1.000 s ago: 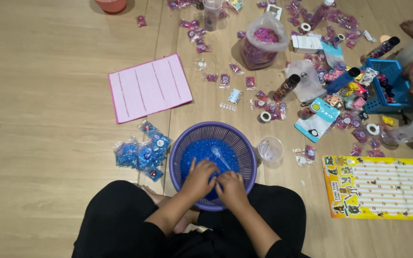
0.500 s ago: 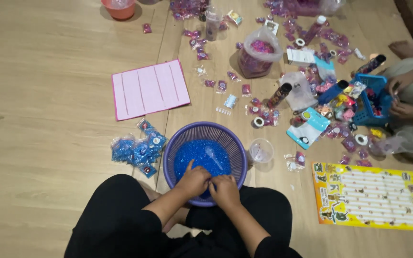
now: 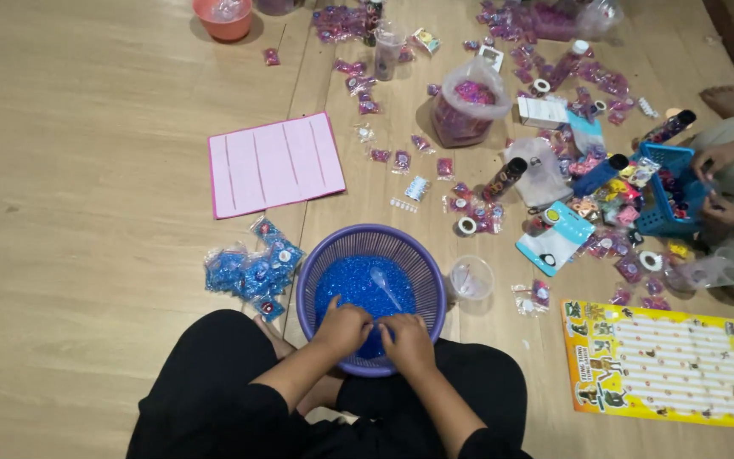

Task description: The person packs small blue beads into individual plastic bags while sitting on the floor.

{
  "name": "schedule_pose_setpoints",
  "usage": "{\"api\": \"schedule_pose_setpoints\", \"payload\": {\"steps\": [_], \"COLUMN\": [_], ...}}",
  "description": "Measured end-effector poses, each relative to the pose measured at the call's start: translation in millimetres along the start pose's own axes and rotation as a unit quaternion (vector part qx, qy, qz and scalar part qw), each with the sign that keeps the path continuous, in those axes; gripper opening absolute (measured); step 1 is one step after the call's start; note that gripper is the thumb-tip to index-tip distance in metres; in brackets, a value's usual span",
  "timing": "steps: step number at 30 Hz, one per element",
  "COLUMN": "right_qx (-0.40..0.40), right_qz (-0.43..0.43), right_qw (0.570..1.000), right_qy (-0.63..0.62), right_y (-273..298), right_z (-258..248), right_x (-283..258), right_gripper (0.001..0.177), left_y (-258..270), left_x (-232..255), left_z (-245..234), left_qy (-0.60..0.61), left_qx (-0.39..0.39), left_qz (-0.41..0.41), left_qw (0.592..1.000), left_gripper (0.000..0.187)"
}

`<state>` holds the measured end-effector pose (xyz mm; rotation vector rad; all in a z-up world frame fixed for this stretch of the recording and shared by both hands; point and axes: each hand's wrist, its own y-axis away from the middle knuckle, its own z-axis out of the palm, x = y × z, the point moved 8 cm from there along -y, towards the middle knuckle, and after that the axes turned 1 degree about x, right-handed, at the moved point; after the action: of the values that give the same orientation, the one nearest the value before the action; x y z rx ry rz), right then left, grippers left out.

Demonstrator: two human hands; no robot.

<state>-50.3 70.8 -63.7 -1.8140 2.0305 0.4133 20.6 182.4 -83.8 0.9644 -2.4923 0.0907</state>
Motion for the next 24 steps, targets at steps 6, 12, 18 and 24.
{"api": "schedule_pose_setpoints", "payload": {"steps": [6,12,18,24], "right_qx": [0.038,0.053,0.069,0.078], "right_qz": [0.029,0.217,0.264,0.206], "right_qw": [0.991,0.938,0.901,0.917], "right_qy": [-0.123,-0.267,-0.337,-0.334], "right_y": [-23,-29,-31,-37], "right_z": [16,26,32,28], "right_x": [27,50,59,52], "right_gripper": [0.01,0.008,0.019,0.013], "left_y": [-6,0,-4,-4], "left_x": [-17,19,11,4], "left_z": [-7,-73,-46,-47], "left_qy": [0.035,-0.001,0.076,0.108], "left_qx": [0.025,0.136,0.092,0.054], "left_qz": [-0.029,-0.026,-0.05,-0.083], "left_qw": [0.999,0.99,0.992,0.989], "left_gripper": [0.011,0.049,0.022,0.019]}}
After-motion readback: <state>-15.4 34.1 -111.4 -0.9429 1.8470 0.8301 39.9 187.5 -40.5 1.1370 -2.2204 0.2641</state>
